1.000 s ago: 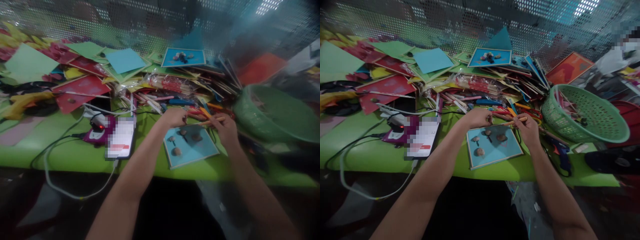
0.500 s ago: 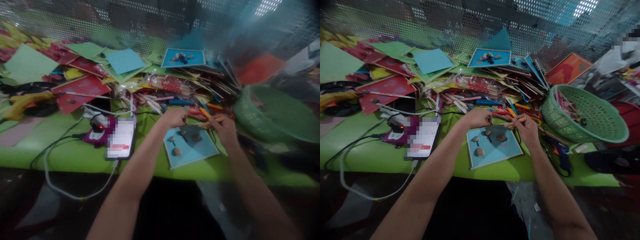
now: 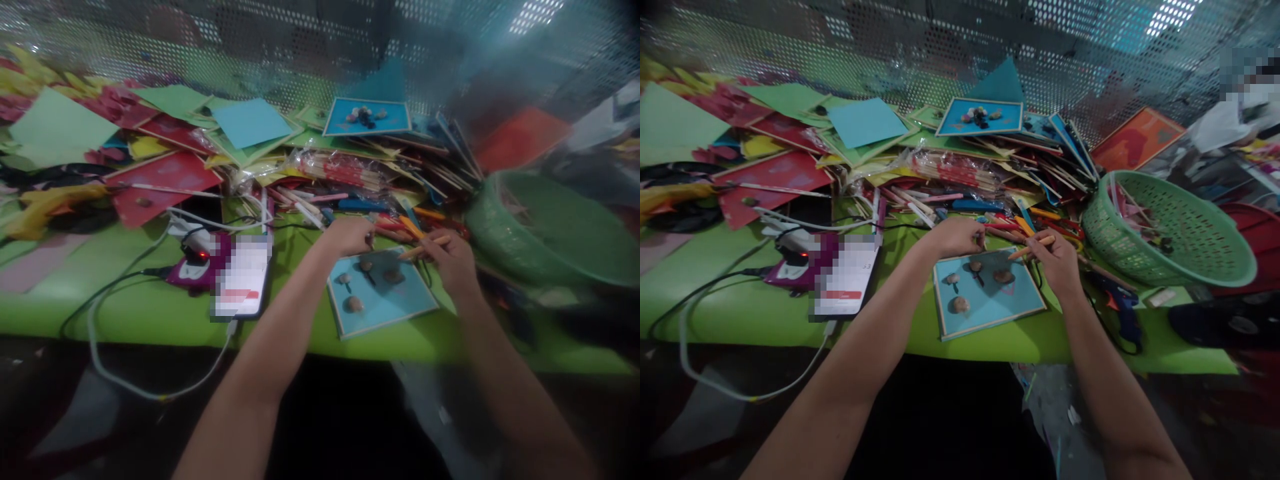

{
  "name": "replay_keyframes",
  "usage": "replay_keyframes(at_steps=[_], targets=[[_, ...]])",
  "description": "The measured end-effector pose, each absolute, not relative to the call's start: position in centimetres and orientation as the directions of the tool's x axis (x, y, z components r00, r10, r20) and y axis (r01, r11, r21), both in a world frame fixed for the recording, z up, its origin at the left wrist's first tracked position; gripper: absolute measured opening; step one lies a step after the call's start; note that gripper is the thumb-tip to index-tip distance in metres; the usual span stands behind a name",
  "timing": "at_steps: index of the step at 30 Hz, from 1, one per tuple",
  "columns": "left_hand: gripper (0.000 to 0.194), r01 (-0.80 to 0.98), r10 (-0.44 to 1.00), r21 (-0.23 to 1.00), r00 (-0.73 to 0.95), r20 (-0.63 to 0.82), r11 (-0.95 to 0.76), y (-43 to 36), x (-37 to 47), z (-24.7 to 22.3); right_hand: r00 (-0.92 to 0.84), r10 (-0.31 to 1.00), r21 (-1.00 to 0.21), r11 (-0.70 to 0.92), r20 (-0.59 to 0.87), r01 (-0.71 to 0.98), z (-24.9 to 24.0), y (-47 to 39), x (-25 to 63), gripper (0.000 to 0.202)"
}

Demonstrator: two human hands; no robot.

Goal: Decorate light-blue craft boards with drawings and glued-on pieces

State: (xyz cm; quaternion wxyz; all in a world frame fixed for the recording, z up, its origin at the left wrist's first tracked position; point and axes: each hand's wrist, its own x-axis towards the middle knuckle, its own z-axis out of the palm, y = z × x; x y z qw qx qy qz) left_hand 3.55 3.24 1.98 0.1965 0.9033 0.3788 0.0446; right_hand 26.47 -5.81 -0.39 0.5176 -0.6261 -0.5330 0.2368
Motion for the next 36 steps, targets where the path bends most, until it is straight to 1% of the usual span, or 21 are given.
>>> replay_keyframes(at_steps=[4, 13, 18, 24, 31, 36], targets=[[0.022, 0.669, 0.708, 0.389, 0.704, -0.058, -0.633, 3.24, 3.56, 1.88, 0.367, 0.890, -0.905, 0.105, 0.271, 0.413, -0.53, -5.61, 26.83, 0.029], [0.024, 0.665, 0.705, 0.399, 0.706, -0.062, -0.631, 3.34, 3.51, 1.81, 0.283, 0.908, -0.858, 0.138, 0.309, 0.495, -0.85, -5.46, 26.77, 0.033], [0.024, 0.664, 0.706, 0.405, 0.705, -0.063, -0.628, 3.39, 3.56, 1.76, 0.279, 0.912, -0.865, 0.140, 0.302, 0.481, -1.00, -5.47, 27.04, 0.037], [0.025, 0.657, 0.702, 0.408, 0.710, -0.054, -0.634, 3.42, 3.53, 1.69, 0.300, 0.913, -0.883, 0.119, 0.277, 0.454, -0.80, -5.42, 27.04, 0.035], [0.023, 0.659, 0.701, 0.412, 0.710, -0.066, -0.629, 3.19, 3.46, 2.05, 0.300, 0.909, -0.872, 0.122, 0.290, 0.474, -0.32, -5.63, 26.81, 0.038], [0.023, 0.660, 0.702, 0.411, 0.709, -0.064, -0.629, 3.20, 3.42, 2.09, 0.322, 0.900, -0.868, 0.110, 0.294, 0.484, -0.05, -5.83, 26.85, 0.034]])
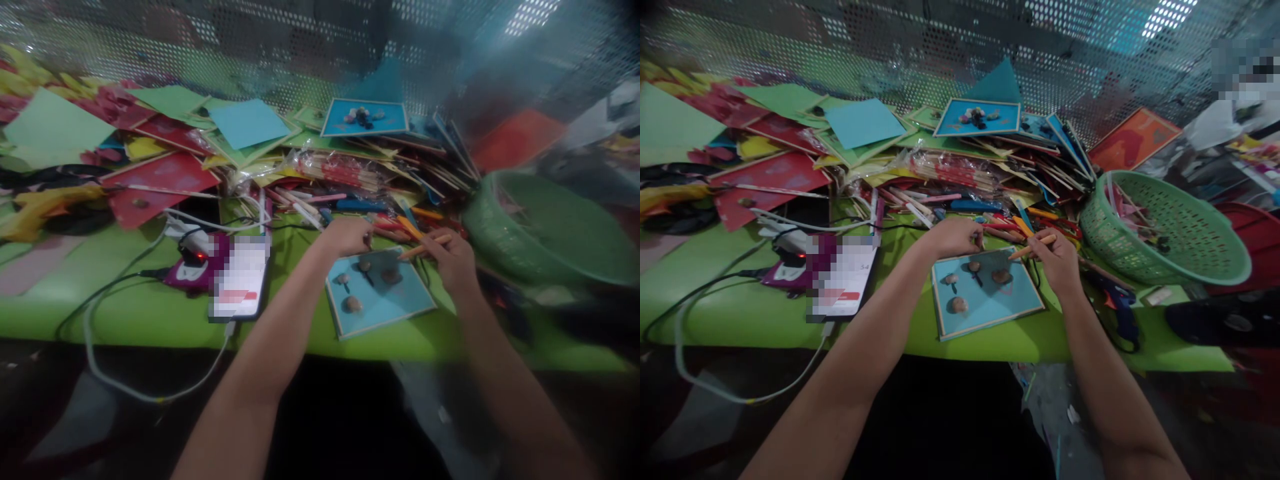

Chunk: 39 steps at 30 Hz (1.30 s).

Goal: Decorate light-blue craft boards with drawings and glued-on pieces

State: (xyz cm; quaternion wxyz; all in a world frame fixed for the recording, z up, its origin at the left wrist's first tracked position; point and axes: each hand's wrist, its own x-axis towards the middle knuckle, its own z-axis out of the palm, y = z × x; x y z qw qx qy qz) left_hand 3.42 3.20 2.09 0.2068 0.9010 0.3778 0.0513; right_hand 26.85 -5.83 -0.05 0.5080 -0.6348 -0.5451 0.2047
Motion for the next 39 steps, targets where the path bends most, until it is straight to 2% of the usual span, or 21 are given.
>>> replay_keyframes(at_steps=[22, 26, 32, 39], targets=[[0.024, 0.661, 0.705, 0.410, 0.707, -0.060, -0.628, 3.4, 3.5, 1.8, 0.311, 0.901, -0.849, 0.106, 0.302, 0.517, -0.7, -5.5, 27.4, 0.027], [0.023, 0.658, 0.704, 0.406, 0.709, -0.050, -0.634, 3.5, 3.5, 1.6, 0.378, 0.876, -0.894, 0.119, 0.300, 0.433, -0.3, -5.7, 27.4, 0.023], [0.022, 0.659, 0.711, 0.418, 0.702, -0.045, -0.625, 3.3, 3.3, 1.8, 0.511, 0.762, -0.911, 0.262, 0.398, 0.319, 0.3, -5.8, 27.9, 0.022], [0.022, 0.654, 0.712, 0.432, 0.701, -0.040, -0.621, 3.3, 3.1, 1.8, 0.462, 0.800, -0.915, 0.259, 0.383, 0.310, -0.1, -5.8, 28.0, 0.024]])
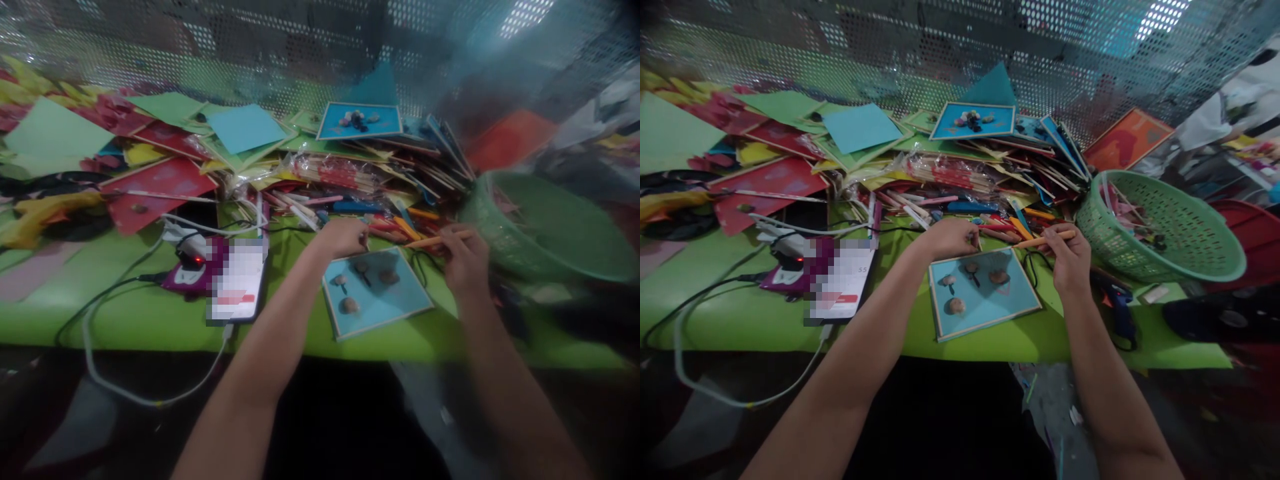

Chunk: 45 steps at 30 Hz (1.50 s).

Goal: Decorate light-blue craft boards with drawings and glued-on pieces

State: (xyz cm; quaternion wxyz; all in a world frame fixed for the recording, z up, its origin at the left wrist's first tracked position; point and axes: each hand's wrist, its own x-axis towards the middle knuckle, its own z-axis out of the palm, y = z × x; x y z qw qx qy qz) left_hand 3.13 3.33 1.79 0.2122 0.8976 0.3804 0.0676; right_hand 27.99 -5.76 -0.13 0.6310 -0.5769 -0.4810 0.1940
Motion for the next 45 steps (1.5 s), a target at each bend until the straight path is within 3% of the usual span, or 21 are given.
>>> replay_keyframes(at_steps=[11, 18, 30, 45], targets=[[0.024, 0.671, 0.717, 0.422, 0.694, -0.069, -0.609, 3.1, 3.3, 2.2, 0.318, 0.913, -0.948, 0.172, 0.255, 0.266, -0.6, -5.7, 27.2, 0.033], [0.025, 0.680, 0.720, 0.401, 0.690, -0.069, -0.614, 3.2, 3.4, 2.0, 0.190, 0.956, -0.939, 0.159, 0.223, 0.304, -1.2, -6.0, 25.8, 0.027], [0.022, 0.674, 0.718, 0.413, 0.693, -0.067, -0.612, 3.2, 3.4, 2.1, 0.186, 0.947, -0.894, 0.165, 0.261, 0.417, -1.5, -6.0, 25.4, 0.030], [0.025, 0.677, 0.713, 0.391, 0.698, -0.071, -0.624, 3.4, 3.4, 1.8, 0.188, 0.958, -0.904, 0.123, 0.216, 0.409, -0.6, -6.3, 24.7, 0.026]])
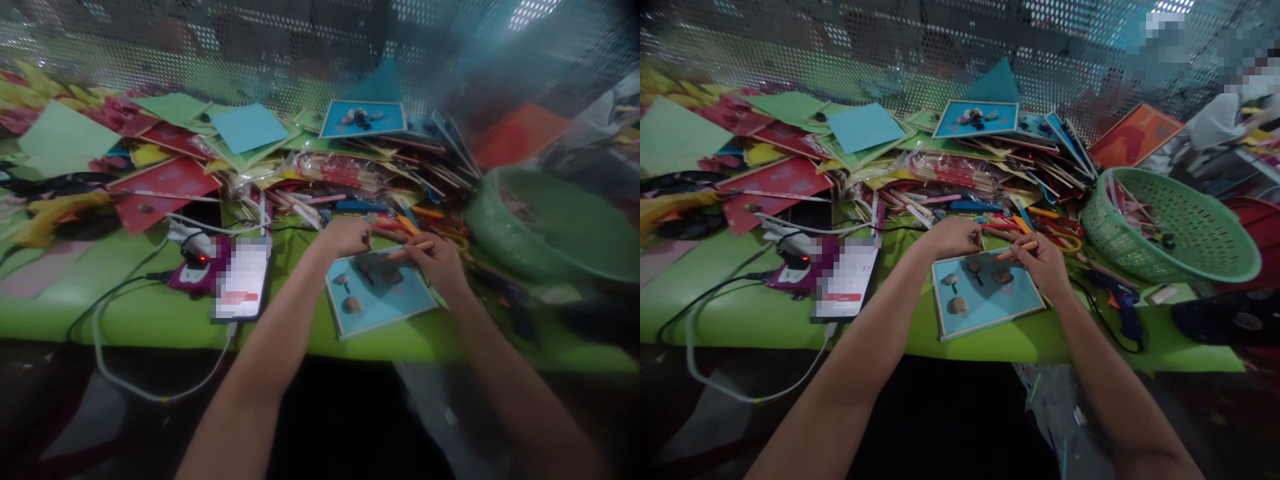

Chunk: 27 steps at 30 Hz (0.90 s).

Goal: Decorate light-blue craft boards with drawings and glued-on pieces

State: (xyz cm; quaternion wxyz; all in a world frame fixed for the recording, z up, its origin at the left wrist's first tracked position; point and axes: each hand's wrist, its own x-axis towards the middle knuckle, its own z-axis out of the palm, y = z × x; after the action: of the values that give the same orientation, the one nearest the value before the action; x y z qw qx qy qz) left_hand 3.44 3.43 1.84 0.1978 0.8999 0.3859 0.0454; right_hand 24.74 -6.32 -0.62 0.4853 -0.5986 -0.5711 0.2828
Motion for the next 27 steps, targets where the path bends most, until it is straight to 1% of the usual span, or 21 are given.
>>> replay_keyframes(at_steps=[4, 8, 11, 15, 17, 23, 27], targets=[[0.024, 0.680, 0.714, 0.390, 0.696, -0.077, -0.621, 3.3, 3.4, 2.0, 0.192, 0.959, -0.898, 0.111, 0.209, 0.425, -0.4, -6.4, 24.9, 0.026], [0.024, 0.676, 0.715, 0.405, 0.695, -0.075, -0.615, 3.2, 3.4, 2.2, 0.150, 0.971, -0.891, 0.103, 0.186, 0.441, -0.4, -6.5, 25.2, 0.027], [0.024, 0.678, 0.715, 0.412, 0.694, -0.086, -0.609, 3.2, 3.3, 2.1, 0.136, 0.972, -0.906, 0.120, 0.190, 0.406, -0.8, -6.4, 25.5, 0.030], [0.024, 0.674, 0.718, 0.407, 0.693, -0.062, -0.616, 3.4, 3.3, 1.8, 0.200, 0.953, -0.924, 0.148, 0.229, 0.352, -1.3, -6.1, 25.8, 0.030], [0.023, 0.675, 0.721, 0.407, 0.691, -0.058, -0.615, 3.4, 3.3, 1.7, 0.207, 0.950, -0.920, 0.148, 0.235, 0.363, -1.4, -6.1, 25.7, 0.030], [0.023, 0.672, 0.718, 0.410, 0.693, -0.057, -0.616, 3.4, 3.3, 1.8, 0.167, 0.946, -0.864, 0.169, 0.277, 0.475, -1.2, -6.2, 25.1, 0.026], [0.025, 0.670, 0.713, 0.408, 0.698, -0.061, -0.620, 3.4, 3.4, 1.8, 0.156, 0.958, -0.882, 0.150, 0.242, 0.446, -1.0, -6.3, 24.7, 0.026]])
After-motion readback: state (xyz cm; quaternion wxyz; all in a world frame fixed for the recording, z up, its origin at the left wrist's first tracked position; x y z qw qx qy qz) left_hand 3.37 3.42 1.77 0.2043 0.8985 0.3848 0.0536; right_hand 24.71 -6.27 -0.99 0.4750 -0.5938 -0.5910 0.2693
